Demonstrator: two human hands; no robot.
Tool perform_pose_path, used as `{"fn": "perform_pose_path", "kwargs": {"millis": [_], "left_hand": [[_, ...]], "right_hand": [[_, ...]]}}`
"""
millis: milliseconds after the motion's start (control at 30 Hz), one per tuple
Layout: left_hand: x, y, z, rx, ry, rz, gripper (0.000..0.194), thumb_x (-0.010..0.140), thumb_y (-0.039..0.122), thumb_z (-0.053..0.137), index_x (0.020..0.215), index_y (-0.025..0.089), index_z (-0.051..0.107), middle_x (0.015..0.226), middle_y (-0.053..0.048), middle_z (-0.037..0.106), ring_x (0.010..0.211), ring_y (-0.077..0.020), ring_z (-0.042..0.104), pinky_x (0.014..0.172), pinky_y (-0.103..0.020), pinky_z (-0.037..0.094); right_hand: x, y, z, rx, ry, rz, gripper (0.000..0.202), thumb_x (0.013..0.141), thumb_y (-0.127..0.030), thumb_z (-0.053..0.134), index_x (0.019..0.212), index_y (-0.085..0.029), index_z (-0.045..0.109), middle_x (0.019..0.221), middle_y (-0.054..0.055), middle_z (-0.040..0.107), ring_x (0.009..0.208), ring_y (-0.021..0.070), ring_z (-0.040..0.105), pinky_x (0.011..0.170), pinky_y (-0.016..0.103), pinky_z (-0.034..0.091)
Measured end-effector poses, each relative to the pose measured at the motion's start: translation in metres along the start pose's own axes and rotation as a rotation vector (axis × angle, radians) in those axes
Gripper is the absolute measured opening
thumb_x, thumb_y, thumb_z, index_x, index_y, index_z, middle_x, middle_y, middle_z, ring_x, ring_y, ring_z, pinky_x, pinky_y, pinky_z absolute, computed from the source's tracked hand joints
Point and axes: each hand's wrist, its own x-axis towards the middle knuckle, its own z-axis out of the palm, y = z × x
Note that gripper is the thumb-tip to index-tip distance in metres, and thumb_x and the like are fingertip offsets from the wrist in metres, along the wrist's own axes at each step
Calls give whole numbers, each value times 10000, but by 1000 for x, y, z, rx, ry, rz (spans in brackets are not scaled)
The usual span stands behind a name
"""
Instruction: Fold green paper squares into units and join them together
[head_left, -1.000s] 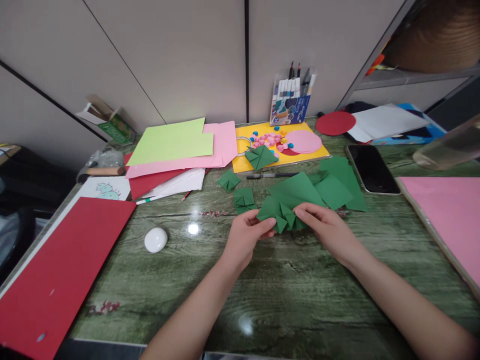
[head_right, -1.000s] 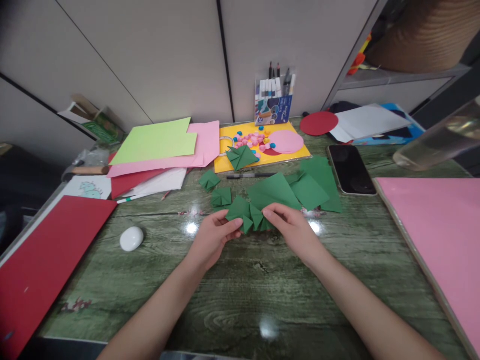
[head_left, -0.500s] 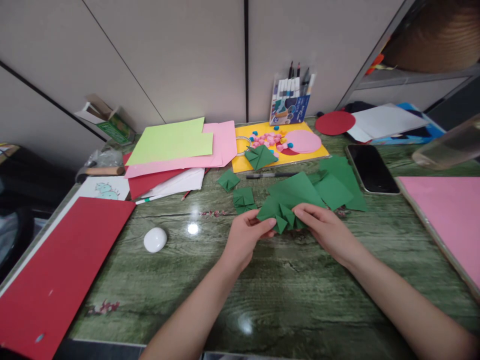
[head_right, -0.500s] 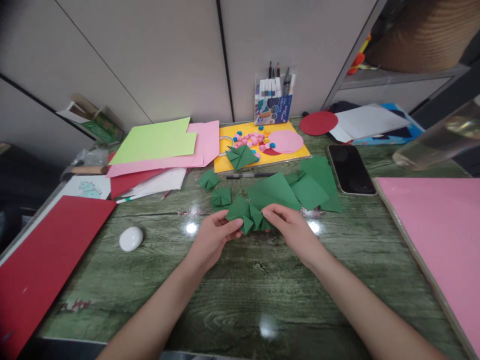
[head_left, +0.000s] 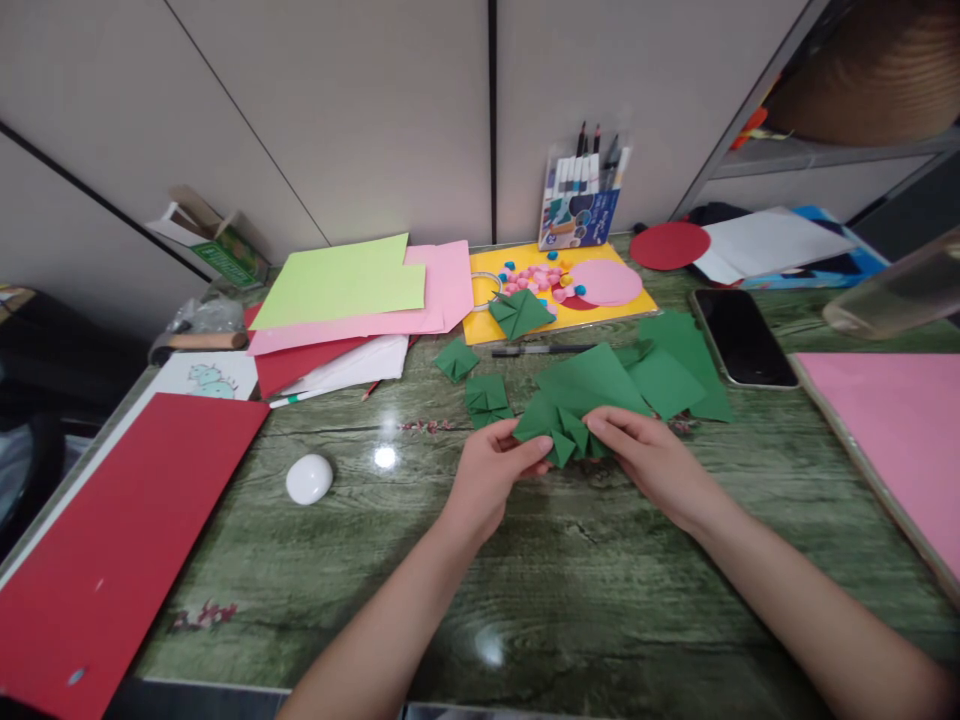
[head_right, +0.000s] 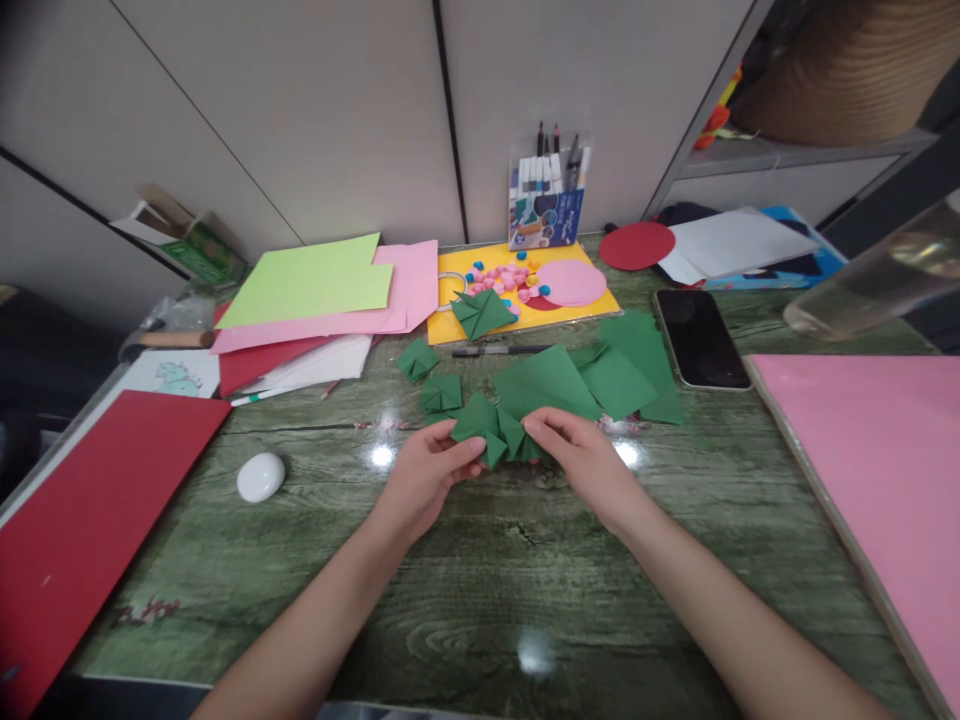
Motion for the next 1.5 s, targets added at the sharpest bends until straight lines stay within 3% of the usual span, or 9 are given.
{"fn": "perform_pose_path", "kwargs": {"millis": [700, 1100, 1400, 1500], "left_hand": [[1, 2, 0, 64, 28, 25, 199, 607, 285, 744, 709, 134, 665, 660, -5, 614, 575, -75, 520, 579, -205, 437], [4, -1, -2, 141, 89, 75, 227, 600, 304, 741, 723, 128, 669, 645, -8, 606, 569, -89, 521, 575, -222, 442], [5, -1, -3, 137, 84, 69, 236, 618, 302, 731, 761, 126, 666, 670, -14, 605, 573, -86, 519, 577, -217, 444], [5, 0, -3, 99, 93, 51, 232, 599, 294, 744, 742, 129, 667, 663, -9, 610, 567, -85, 526, 581, -218, 445]], "right_hand": [[0, -1, 1, -19, 25, 2, 269, 814, -458, 507, 767, -202, 575, 735, -1, 513, 722, 151, 456, 667, 251, 364], [-3, -9, -1, -260, 85, -88, 266, 828, -451, 475, 756, -217, 579, 718, 8, 561, 692, 174, 492, 592, 266, 373], [-4, -10, 0, -270, 89, -100, 259, 814, -449, 497, 799, -219, 615, 791, 26, 618, 725, 185, 527, 629, 286, 404], [-4, -10, 0, -252, 74, -59, 274, 765, -473, 554, 852, -226, 634, 688, 4, 585, 636, 167, 506, 569, 278, 385]]}}
